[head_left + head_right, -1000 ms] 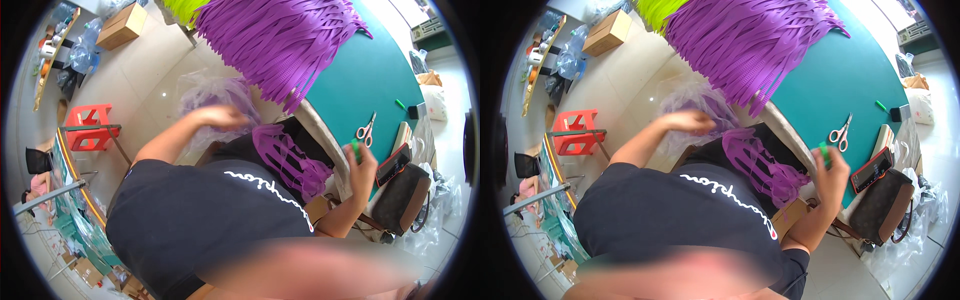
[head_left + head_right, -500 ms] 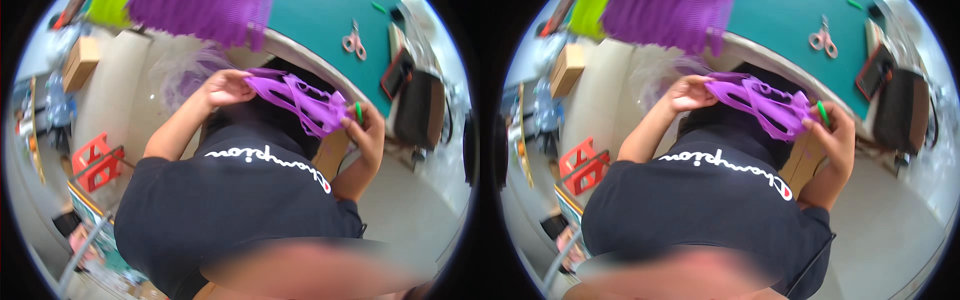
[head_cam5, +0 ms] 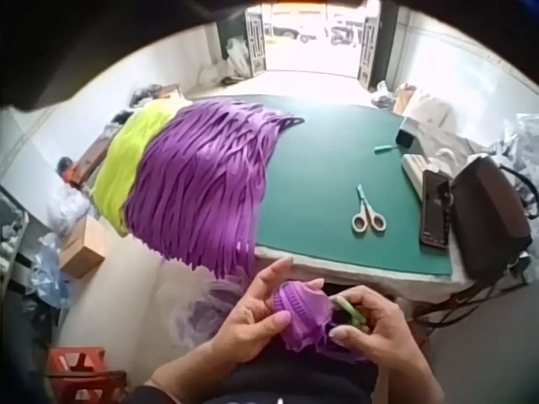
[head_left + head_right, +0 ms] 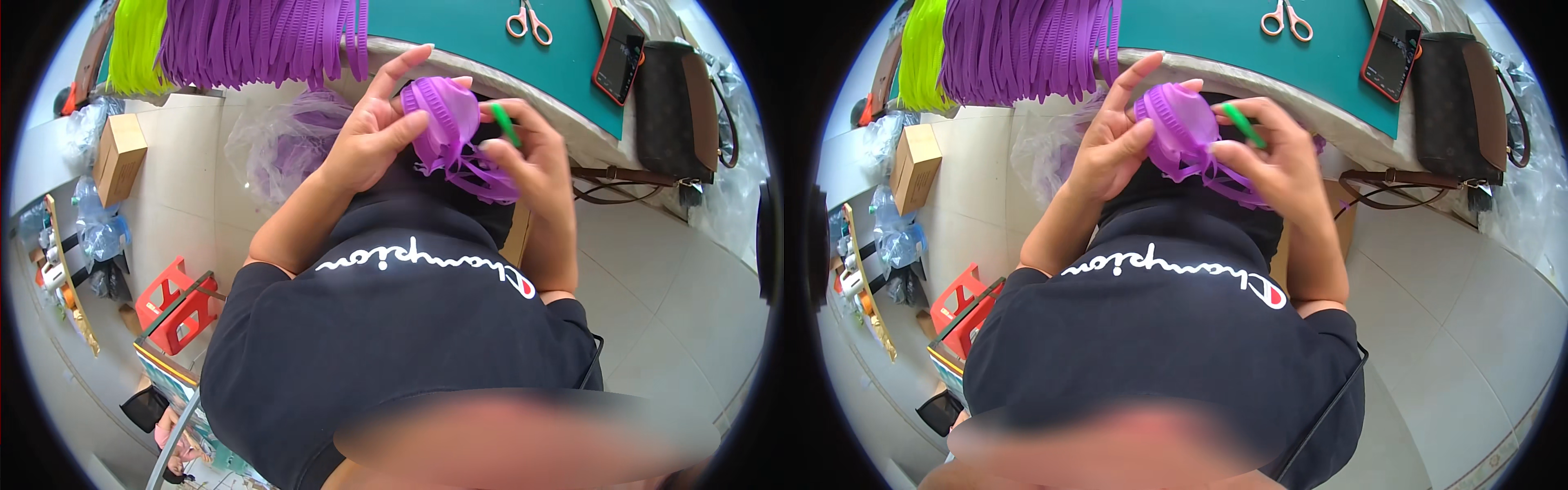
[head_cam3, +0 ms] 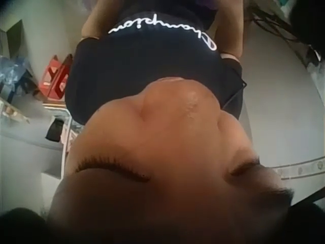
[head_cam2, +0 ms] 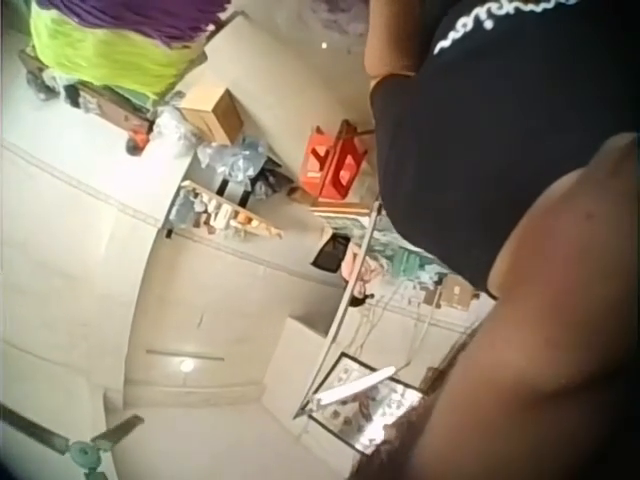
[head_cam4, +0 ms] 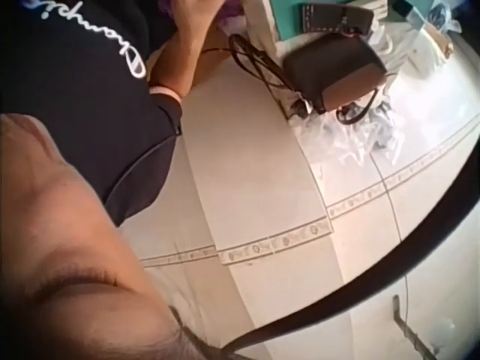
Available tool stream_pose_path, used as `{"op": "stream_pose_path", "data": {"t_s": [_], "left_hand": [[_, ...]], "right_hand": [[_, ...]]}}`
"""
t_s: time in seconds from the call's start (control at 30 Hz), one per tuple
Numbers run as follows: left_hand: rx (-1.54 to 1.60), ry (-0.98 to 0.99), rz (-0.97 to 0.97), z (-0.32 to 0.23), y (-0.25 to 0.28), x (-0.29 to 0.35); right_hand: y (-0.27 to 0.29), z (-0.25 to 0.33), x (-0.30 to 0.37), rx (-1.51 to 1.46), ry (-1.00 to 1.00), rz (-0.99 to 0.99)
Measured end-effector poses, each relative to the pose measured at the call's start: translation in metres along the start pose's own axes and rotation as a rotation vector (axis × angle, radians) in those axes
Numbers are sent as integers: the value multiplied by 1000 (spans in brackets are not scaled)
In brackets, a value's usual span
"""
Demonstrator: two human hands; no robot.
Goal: Assembling fabric parts by looping and pick-tool manipulation on a workbench.
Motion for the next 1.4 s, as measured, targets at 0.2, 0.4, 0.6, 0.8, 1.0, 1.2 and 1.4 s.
{"op": "stream_pose_path", "data": {"t_s": [0.2, 0.4, 0.6, 0.8, 1.0, 1.2, 1.4], "left_hand": [[-44, 124, -200, 29, 30, 4], [871, 804, -525, 95, 11, 45], [468, 509, -236, 69, 6, 13], [-230, 79, -245, 27, 17, -12], [-200, 72, -299, 25, 14, -10], [-234, 52, -290, 19, 13, -6], [-232, 59, -307, 21, 16, -6]], "right_hand": [[5, -28, -11, -319, -115, -42], [10, -30, -12, -277, -77, -146], [37, -19, -12, -247, 93, -239], [33, -24, -15, -997, 63, 209], [20, -1, -4, -408, 232, -246], [12, -4, -1, -302, 243, -249], [13, -3, 1, -325, 287, -248]]}}
Point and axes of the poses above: each hand's wrist, its own x-axis away from the middle knuckle, its own y-axis out of the back of the hand, z = x × y, the point moved 10 cm from there along -x, towards the middle knuckle, and after that the axes turned 9 degrees about -y, right-handed, at the moved point
